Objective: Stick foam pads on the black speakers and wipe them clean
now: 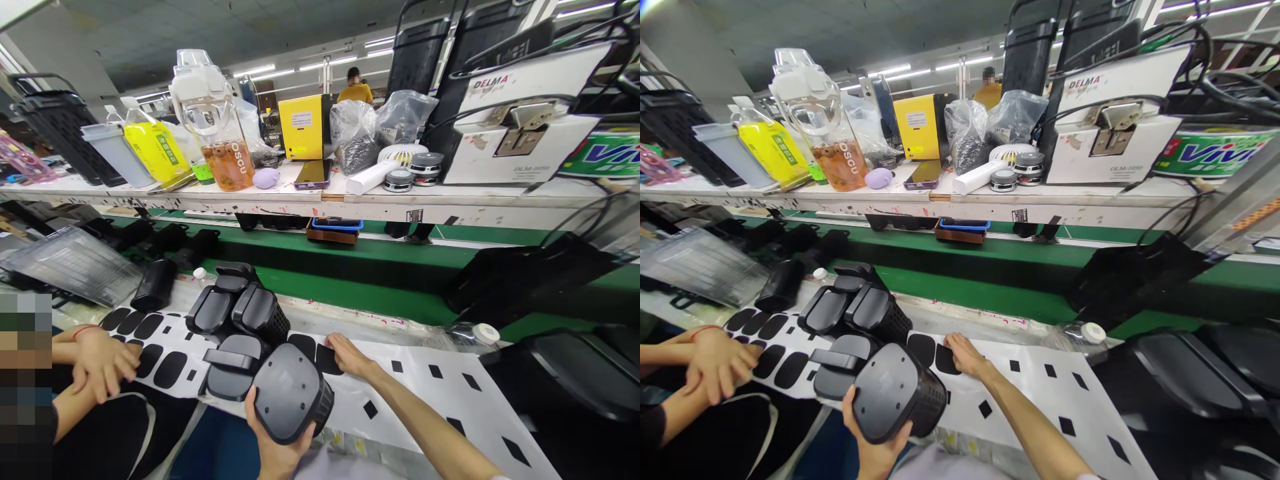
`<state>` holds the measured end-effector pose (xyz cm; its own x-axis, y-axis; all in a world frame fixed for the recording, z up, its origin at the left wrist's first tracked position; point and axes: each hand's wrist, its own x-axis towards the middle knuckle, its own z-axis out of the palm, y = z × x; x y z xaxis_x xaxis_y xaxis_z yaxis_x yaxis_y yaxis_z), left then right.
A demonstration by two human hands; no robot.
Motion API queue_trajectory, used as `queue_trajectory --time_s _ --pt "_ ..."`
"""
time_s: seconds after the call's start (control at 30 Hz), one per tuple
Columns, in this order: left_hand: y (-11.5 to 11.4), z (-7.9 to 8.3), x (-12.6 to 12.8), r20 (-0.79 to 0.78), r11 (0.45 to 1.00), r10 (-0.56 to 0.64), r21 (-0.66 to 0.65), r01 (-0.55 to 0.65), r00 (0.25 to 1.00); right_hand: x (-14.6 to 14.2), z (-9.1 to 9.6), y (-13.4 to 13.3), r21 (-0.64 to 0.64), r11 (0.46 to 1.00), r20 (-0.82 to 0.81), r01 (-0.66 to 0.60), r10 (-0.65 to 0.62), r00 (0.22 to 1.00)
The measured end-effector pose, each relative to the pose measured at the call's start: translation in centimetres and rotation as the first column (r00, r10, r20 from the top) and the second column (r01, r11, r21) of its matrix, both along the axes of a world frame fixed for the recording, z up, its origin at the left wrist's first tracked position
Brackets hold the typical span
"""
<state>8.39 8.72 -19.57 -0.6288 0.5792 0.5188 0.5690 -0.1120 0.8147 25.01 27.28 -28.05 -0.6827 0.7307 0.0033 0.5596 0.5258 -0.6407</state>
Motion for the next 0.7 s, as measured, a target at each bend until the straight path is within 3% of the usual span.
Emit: queue_trajectory --time_s 0.2,0.37,0.57,0.7 --pt "-0.1 -0.2 -0.3 -0.004 1.0 0.001 0.009 -0.001 1.0 0.9 0.5 -0.5 0.005 0.997 -0.014 -0.071 0.071 0.997" --pt "0.0 -0.3 -0.3 -0.02 1.0 0.008 0.001 -0.008 1.0 2.4 0.7 -1.4 -0.044 0.999 -0.124 -0.013 0.007 0.992" --pt "-0.2 0.0 -0.2 -0.021 1.0 0.007 -0.005 -0.007 1.0 4.3 1.2 -2.5 -0.204 0.953 -0.272 0.224 -0.275 0.922" --pt "-0.2 0.7 -0.2 -0.056 0.999 0.034 -0.005 -0.034 0.998 8.0 3.6 -3.9 -0.317 0.828 -0.358 0.462 -0.555 0.751"
